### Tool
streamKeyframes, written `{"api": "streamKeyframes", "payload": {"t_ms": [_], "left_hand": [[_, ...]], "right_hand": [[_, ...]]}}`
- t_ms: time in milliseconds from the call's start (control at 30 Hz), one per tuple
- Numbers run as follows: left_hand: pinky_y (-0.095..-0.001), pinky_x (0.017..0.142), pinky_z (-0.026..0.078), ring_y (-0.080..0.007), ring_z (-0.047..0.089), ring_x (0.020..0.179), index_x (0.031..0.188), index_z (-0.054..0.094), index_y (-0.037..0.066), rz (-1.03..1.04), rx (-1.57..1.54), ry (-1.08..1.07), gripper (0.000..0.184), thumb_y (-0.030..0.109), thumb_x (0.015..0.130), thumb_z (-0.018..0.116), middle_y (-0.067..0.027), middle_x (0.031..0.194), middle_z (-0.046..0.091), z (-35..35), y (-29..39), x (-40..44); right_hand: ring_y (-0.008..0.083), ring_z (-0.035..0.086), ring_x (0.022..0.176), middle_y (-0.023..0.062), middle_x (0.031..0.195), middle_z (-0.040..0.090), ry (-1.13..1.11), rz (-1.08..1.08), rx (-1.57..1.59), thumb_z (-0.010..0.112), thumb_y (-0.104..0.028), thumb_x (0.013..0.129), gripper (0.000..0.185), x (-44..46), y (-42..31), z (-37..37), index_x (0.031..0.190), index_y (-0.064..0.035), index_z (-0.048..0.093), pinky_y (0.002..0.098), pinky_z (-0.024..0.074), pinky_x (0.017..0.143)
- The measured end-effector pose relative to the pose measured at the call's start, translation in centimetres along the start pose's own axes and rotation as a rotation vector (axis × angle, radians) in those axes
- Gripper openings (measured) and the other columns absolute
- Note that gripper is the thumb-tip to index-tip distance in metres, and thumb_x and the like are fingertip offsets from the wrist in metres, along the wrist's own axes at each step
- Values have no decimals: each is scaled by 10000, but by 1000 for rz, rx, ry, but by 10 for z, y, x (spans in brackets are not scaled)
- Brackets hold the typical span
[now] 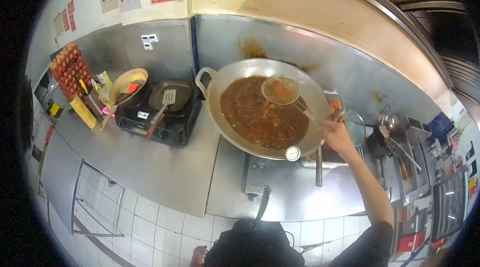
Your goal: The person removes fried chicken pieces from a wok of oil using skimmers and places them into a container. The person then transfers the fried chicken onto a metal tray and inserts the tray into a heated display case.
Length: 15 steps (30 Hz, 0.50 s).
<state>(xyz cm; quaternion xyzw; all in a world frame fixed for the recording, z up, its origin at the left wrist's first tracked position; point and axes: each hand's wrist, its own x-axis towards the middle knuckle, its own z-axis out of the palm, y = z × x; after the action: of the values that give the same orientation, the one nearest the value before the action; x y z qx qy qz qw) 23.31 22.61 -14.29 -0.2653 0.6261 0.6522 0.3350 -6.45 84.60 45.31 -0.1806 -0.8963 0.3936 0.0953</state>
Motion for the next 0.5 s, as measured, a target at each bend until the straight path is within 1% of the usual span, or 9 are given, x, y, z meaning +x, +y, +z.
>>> {"api": "streamKeyframes", "payload": {"t_ms": [33,100,133,167,200,233,333,400,500], "left_hand": [[-384,606,529,-213,676,763,1188,624,56,-60,44,26,318,247,936,594,-95,925,701,7,10,4],[-388,598,529,-214,681,756,1187,618,52,-232,174,109,301,219,940,578,-96,929,701,22,39,5],[-388,598,529,-214,681,756,1187,618,52,-238,174,101,301,219,940,578,-96,929,701,21,38,1],[-389,597,527,-213,681,750,1169,620,57,-104,89,31,294,236,939,584,-94,933,702,17,41,-2],[-391,597,525,-212,681,745,1150,623,62,30,3,-38,288,254,938,591,-92,936,702,15,44,-2],[-391,597,525,-212,681,745,1150,623,62,27,5,-44,288,254,938,591,-92,936,702,16,46,1],[-390,594,519,-208,681,763,1125,626,69,-125,107,15,284,279,936,607,-88,942,698,25,56,10],[-388,595,512,-211,677,763,1127,627,66,-262,163,106,303,296,931,620,-90,934,695,36,69,3],[-346,553,490,-190,650,699,1085,634,65,-147,27,9,290,310,930,617,-73,871,676,30,47,5]], "right_hand": [[114,521,555,69,741,647,1,9,-9,647,-147,866,363,1,2,-9,1210,-38,675,300,433,527],[212,599,553,169,785,678,53,-170,-425,650,-159,850,347,3,4,-26,1182,-65,691,342,484,569],[342,666,642,229,828,672,70,-158,-604,634,-174,855,334,-7,-12,-30,1170,-69,672,417,530,629],[342,666,642,229,828,672,70,-153,-611,634,-174,855,334,-8,-11,-32,1170,-69,672,417,530,629],[375,669,698,232,852,677,99,-155,-788,622,-173,862,325,-10,-9,-33,1165,-61,656,447,538,656],[407,672,754,235,877,683,128,-157,-963,609,-172,869,316,-11,-6,-33,1159,-53,639,476,546,683],[429,653,836,232,865,677,87,-102,-1068,590,-163,857,326,0,23,-34,1175,-110,640,514,529,740],[421,661,850,234,882,680,26,-77,-1060,594,-155,855,306,-4,5,-26,1145,-71,639,508,533,751],[405,672,881,233,893,685,-81,-107,-985,610,-154,843,282,-2,-3,-11,1092,-31,660,493,536,783]]}}
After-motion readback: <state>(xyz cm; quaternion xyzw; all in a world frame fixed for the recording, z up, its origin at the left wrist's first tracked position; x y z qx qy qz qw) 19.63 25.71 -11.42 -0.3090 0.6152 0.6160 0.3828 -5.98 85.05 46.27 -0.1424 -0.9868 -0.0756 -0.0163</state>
